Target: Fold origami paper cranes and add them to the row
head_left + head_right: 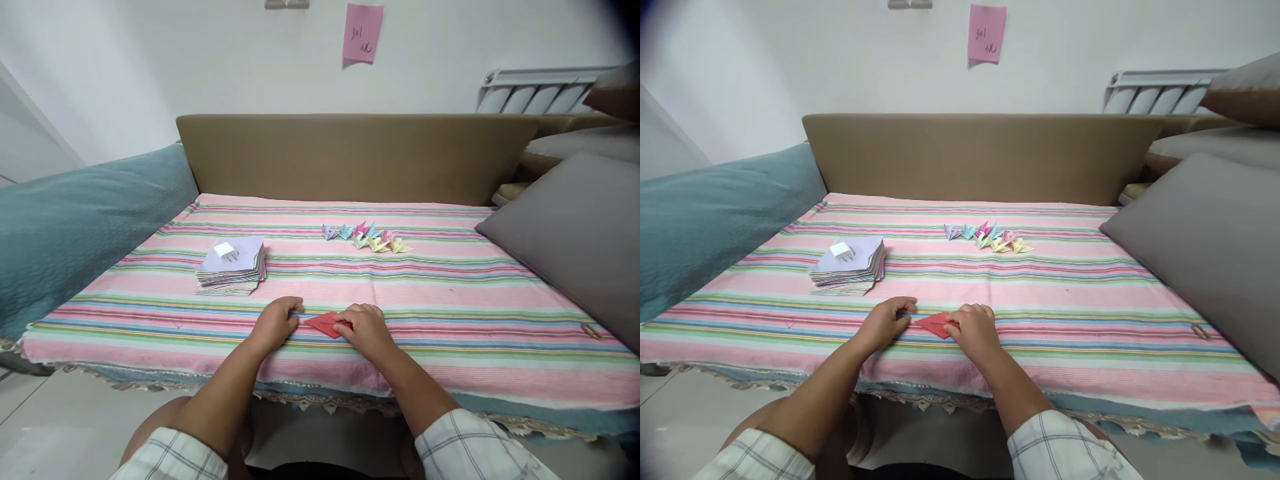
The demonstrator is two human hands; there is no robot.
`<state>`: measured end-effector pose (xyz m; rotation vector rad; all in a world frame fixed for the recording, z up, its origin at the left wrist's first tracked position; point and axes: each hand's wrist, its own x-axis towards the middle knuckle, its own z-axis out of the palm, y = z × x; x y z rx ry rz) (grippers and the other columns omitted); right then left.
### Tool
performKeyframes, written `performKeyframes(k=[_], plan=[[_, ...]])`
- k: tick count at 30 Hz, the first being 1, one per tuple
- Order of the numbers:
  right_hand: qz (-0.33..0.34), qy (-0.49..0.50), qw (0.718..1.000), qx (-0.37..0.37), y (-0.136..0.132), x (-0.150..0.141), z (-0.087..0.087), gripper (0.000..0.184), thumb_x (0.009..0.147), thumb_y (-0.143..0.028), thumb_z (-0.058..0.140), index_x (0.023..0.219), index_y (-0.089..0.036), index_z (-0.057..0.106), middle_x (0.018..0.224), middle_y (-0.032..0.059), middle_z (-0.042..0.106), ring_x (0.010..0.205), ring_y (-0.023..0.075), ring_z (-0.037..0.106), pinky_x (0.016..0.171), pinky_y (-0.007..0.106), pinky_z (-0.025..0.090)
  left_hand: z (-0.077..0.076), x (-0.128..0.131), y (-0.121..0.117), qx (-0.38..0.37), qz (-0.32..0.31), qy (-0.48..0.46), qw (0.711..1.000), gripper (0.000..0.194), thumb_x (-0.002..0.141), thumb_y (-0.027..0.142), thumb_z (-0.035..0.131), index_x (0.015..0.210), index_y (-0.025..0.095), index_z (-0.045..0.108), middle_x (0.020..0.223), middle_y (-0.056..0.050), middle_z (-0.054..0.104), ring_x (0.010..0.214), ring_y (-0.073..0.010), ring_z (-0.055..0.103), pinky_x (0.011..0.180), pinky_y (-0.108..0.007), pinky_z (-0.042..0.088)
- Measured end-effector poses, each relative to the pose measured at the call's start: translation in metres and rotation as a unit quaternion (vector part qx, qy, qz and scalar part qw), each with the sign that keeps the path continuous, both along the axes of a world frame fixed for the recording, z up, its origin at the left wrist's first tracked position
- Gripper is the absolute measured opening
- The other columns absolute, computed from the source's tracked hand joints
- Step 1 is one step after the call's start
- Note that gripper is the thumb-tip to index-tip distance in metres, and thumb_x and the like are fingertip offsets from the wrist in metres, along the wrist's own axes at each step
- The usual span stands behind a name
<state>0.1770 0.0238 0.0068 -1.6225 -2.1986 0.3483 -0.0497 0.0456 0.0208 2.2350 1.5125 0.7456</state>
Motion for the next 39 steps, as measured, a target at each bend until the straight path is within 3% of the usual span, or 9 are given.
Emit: performKeyframes(k=[3, 6, 10, 14, 20, 26, 39], plan=[[-0.001, 0.0, 1.0, -0.001, 0.0, 0.0, 0.0, 0.015, 0.08, -0.035, 0.062, 0.092, -0.032, 0.07, 0.087, 0.0005, 0.067, 0.088, 0.0185, 0.056, 0.084, 0.033, 0.031, 0.006, 0.01, -0.013, 0.116, 0.02, 0.005, 0.993, 0.029, 0.07, 0.006, 0.042, 0.089, 0.02, 0.06, 0.118, -0.007, 0.061, 0.113, -0.0209, 0.054, 0.102, -0.042, 0.038], [0.001, -0.007, 1.0, 0.001, -0.002, -0.001, 0.004, 0.015, 0.08, -0.035, 0.062, 0.091, -0.031, 0.07, 0.086, 0.0008, 0.067, 0.088, 0.0189, 0.056, 0.083, 0.034, 0.031, 0.002, 0.029, -0.034, 0.156, -0.128, 0.061, 0.978, 0.048, 0.067, 0.003, 0.041, 0.109, 0.019, 0.055, 0.125, -0.007, 0.057, 0.123, -0.0215, 0.045, 0.11, -0.049, 0.025], [0.005, 0.008, 1.0, 0.0, -0.003, 0.001, 0.009, 0.013, 0.081, -0.033, 0.061, 0.089, -0.03, 0.07, 0.085, 0.0005, 0.067, 0.087, 0.018, 0.056, 0.083, 0.033, 0.032, -0.017, 0.045, -0.053, 0.152, -0.179, 0.107, 0.966, 0.061, 0.068, 0.003, 0.04, 0.128, 0.015, 0.041, 0.134, -0.014, 0.049, 0.129, -0.0243, 0.039, 0.107, -0.052, 0.029], [0.05, 0.076, 0.995, -0.034, 0.001, 0.012, 0.011, 0.015, 0.083, -0.03, 0.056, 0.086, -0.025, 0.07, 0.086, 0.0005, 0.067, 0.086, 0.0161, 0.057, 0.082, 0.03, 0.037, -0.027, 0.044, -0.053, 0.154, -0.185, 0.132, 0.962, 0.059, 0.072, 0.005, 0.042, 0.129, 0.015, 0.041, 0.136, -0.015, 0.047, 0.13, -0.025, 0.038, 0.106, -0.051, 0.03], [0.062, 0.122, 0.99, -0.039, 0.004, 0.026, 0.005, 0.019, 0.082, -0.026, 0.054, 0.067, -0.02, 0.065, 0.099, 0.0045, 0.061, 0.096, 0.0172, 0.053, 0.087, 0.03, 0.039, -0.022, 0.044, -0.052, 0.137, -0.197, 0.18, 0.954, 0.058, 0.074, 0.009, 0.044, 0.131, 0.017, 0.043, 0.136, -0.013, 0.046, 0.13, -0.0258, 0.037, 0.107, -0.049, 0.029], [0.077, 0.177, 0.979, -0.065, 0.009, 0.032, 0.002, 0.013, 0.081, -0.027, 0.055, 0.078, -0.02, 0.066, 0.102, 0.0057, 0.06, 0.1, 0.0171, 0.054, 0.092, 0.031, 0.039, -0.023, 0.043, -0.051, 0.153, -0.202, 0.201, 0.946, 0.055, 0.076, 0.012, 0.045, 0.131, 0.016, 0.043, 0.137, -0.013, 0.045, 0.131, -0.0263, 0.036, 0.108, -0.047, 0.027], [0.071, 0.095, 0.989, -0.089, 0.013, 0.044, 0.002, 0.02, 0.085, -0.031, 0.05, 0.077, -0.018, 0.064, 0.122, 0.0096, 0.051, 0.118, 0.0219, 0.042, 0.1, 0.037, 0.032, -0.02, 0.043, -0.051, 0.156, -0.202, 0.208, 0.944, 0.056, 0.078, 0.013, 0.044, 0.133, 0.018, 0.041, 0.14, -0.008, 0.042, 0.131, -0.0253, 0.035, 0.108, -0.045, 0.025]])
